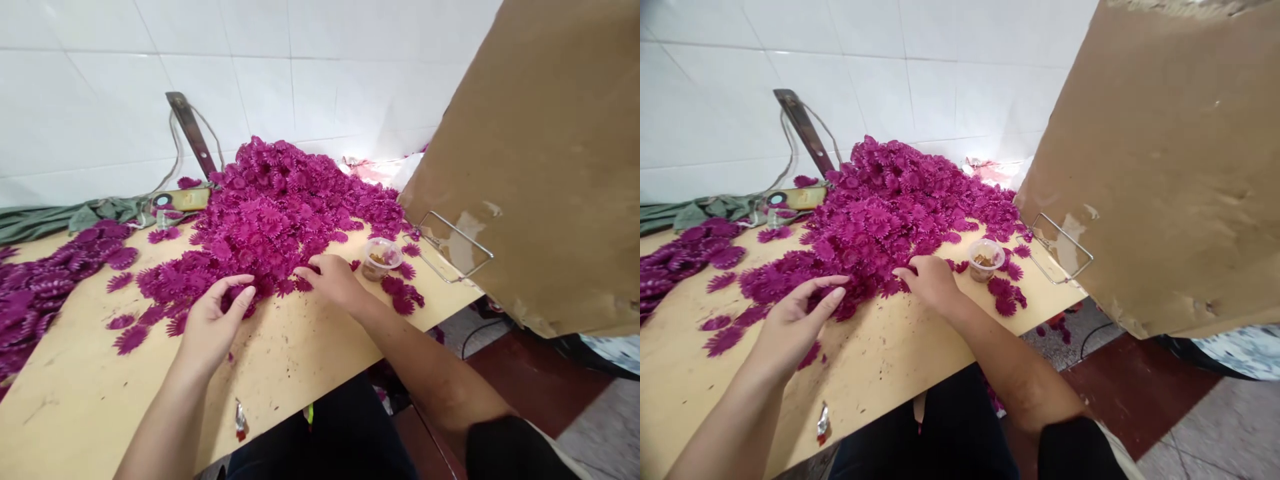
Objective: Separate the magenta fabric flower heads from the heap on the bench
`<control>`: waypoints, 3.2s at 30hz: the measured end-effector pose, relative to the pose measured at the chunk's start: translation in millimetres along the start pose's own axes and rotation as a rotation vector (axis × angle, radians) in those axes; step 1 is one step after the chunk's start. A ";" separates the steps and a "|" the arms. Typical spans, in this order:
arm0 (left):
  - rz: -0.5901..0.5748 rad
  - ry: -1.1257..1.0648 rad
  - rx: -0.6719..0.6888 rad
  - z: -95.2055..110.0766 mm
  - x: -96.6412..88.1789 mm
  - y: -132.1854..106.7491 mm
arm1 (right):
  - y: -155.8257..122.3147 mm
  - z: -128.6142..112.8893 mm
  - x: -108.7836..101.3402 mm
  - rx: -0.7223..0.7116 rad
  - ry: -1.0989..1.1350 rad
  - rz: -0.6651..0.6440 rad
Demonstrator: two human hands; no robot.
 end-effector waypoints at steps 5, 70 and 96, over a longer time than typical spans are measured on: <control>-0.125 -0.045 -0.045 4.4 24.3 -10.5 | 11.8 6.6 -6.4 0.050 0.074 0.102; -0.101 -0.209 -0.073 1.4 31.7 -16.3 | -6.6 -46.7 21.7 0.034 0.317 0.129; -0.097 -0.296 -0.128 -3.8 34.4 -17.2 | 7.9 -36.0 28.5 0.115 0.404 0.110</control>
Point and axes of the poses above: each hand's wrist, its own y-axis towards the middle knuckle, its own x-axis out of the palm, z = x × y, the point moved 7 cm from there along y, towards the middle knuckle, and after that the axes turned 14 degrees about z, right-handed, at the moved point
